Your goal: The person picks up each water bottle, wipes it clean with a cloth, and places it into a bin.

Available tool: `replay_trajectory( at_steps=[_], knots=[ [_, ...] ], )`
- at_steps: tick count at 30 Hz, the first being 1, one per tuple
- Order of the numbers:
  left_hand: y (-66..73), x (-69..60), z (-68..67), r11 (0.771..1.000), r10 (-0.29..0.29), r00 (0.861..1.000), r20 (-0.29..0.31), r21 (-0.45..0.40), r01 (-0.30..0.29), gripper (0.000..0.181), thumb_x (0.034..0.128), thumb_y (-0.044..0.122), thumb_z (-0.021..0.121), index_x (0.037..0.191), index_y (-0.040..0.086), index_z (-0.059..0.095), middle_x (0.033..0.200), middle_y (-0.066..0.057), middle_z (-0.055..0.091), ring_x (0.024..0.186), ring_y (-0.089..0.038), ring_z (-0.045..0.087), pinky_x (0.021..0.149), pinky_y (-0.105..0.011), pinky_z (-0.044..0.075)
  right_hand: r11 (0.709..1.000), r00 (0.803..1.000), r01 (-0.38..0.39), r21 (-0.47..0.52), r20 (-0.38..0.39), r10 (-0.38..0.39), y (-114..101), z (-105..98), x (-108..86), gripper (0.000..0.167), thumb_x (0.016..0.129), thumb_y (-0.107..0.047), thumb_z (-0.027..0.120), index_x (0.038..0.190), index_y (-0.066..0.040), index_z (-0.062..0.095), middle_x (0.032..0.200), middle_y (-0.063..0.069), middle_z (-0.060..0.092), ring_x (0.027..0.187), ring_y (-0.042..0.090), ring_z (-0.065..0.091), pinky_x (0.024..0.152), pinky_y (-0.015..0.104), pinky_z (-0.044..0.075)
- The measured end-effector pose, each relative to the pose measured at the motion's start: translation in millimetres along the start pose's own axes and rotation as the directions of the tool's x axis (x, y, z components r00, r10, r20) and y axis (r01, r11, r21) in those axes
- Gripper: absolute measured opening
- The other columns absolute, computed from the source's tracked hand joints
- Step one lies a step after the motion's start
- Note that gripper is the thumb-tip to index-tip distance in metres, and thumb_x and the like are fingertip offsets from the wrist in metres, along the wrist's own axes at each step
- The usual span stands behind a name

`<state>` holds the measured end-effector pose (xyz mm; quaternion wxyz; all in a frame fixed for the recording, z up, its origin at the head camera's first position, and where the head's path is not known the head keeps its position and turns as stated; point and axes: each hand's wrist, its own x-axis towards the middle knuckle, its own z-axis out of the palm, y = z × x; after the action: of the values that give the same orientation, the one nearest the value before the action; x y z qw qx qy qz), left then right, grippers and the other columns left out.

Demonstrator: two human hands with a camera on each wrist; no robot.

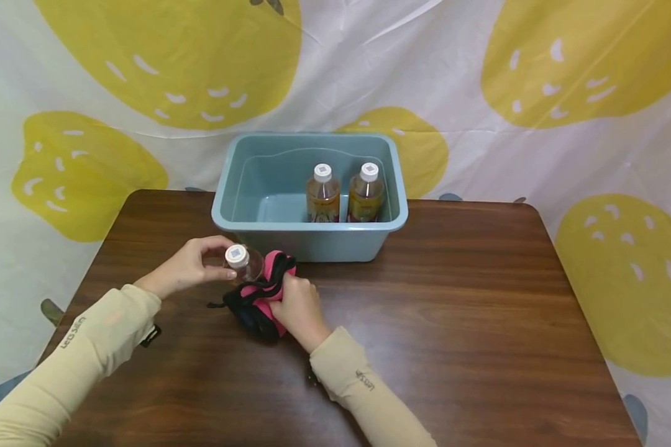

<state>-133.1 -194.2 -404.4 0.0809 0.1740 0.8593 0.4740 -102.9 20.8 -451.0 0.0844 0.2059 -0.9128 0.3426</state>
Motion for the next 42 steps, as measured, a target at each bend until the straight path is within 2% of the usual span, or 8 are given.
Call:
replay_trajectory(
  at_steps=[5,15,18,21,24,27,35,42],
  knots=[
    [0.5,-1.1,1.5,1.0,-0.011,1.0,0.011,-0.001,0.011,0.037,0.0686,0.007,0.078,0.102,0.001,0.063,0.094,-0.011,0.063,0.088,-0.023,0.057,0.081,-0.043,0.047,0.994,0.992,-0.07,-0.088,0.1,0.078,17,19,-9.0,0.02,0.064,-0.015,0.073,0.066,-0.009,0.054,0.061,0.011,0.063,0.058,0.031,0.062,0.045,0.038,0.044],
    [1.5,0.0,0.6,1.0,-0.016,1.0,0.015,0.002,0.016,0.037,0.0694,0.008,0.077,0.102,0.002,0.063,0.095,-0.01,0.063,0.09,-0.023,0.057,0.081,-0.039,0.046,0.995,0.993,-0.074,-0.06,0.088,0.079,20,19,-9.8,0.019,0.064,-0.015,0.073,0.068,-0.009,0.056,0.062,0.01,0.063,0.058,0.03,0.062,0.046,0.038,0.045],
    [0.3,0.0,0.3,1.0,-0.014,1.0,0.012,0.002,0.014,0.036,0.0686,0.007,0.078,0.101,0.001,0.063,0.094,-0.01,0.063,0.089,-0.022,0.057,0.081,-0.041,0.046,0.998,0.996,-0.068,0.002,0.053,0.068,14,13,-9.8,0.018,0.065,-0.016,0.076,0.069,-0.011,0.059,0.061,0.004,0.061,0.055,0.021,0.059,0.047,0.03,0.043],
    [-1.0,0.1,0.0,1.0,-0.007,1.0,0.01,-0.002,0.007,0.036,0.068,0.005,0.078,0.1,0.001,0.063,0.093,-0.01,0.063,0.088,-0.021,0.057,0.081,-0.042,0.046,0.997,0.999,-0.031,0.073,-0.028,0.034,4,3,-7.1,0.019,0.066,-0.019,0.078,0.069,-0.011,0.061,0.061,0.0,0.058,0.054,0.014,0.053,0.048,0.025,0.04],
    [-1.9,1.0,-0.7,1.0,0.006,1.0,0.008,-0.008,-0.006,0.035,0.0681,0.003,0.077,0.101,0.001,0.063,0.092,-0.01,0.063,0.087,-0.021,0.057,0.08,-0.041,0.046,0.997,0.993,0.035,0.068,-0.119,-0.027,-9,-10,0.2,0.021,0.066,-0.022,0.078,0.069,-0.011,0.061,0.062,-0.001,0.056,0.055,0.013,0.052,0.049,0.027,0.04],
    [-2.8,1.9,-1.6,1.0,0.015,1.0,0.011,-0.016,-0.015,0.033,0.0698,-0.001,0.074,0.101,0.0,0.063,0.093,-0.011,0.063,0.088,-0.022,0.057,0.082,-0.04,0.047,0.996,0.987,0.069,0.048,-0.149,-0.062,-20,-23,9.0,0.019,0.068,-0.024,0.077,0.073,-0.012,0.063,0.065,0.0,0.056,0.057,0.014,0.053,0.05,0.029,0.041],
    [-5.3,2.2,-3.1,1.0,0.008,1.0,0.025,-0.01,-0.008,0.029,0.0735,0.0,0.07,0.102,0.001,0.063,0.095,-0.012,0.063,0.091,-0.025,0.057,0.086,-0.042,0.045,0.999,0.996,0.051,0.008,-0.074,-0.05,-33,-35,18.8,0.019,0.072,-0.028,0.074,0.076,-0.013,0.063,0.071,0.0,0.058,0.063,0.016,0.058,0.053,0.031,0.046],
    [-2.6,3.1,-2.5,1.0,0.006,1.0,0.024,-0.027,-0.005,0.032,0.071,-0.002,0.072,0.101,0.0,0.063,0.094,-0.013,0.062,0.089,-0.027,0.056,0.083,-0.044,0.046,1.0,0.999,0.017,0.001,-0.039,-0.017,-28,-31,16.1,0.019,0.069,-0.019,0.076,0.072,-0.01,0.059,0.066,0.003,0.06,0.06,0.02,0.059,0.052,0.033,0.045]
  ],
)
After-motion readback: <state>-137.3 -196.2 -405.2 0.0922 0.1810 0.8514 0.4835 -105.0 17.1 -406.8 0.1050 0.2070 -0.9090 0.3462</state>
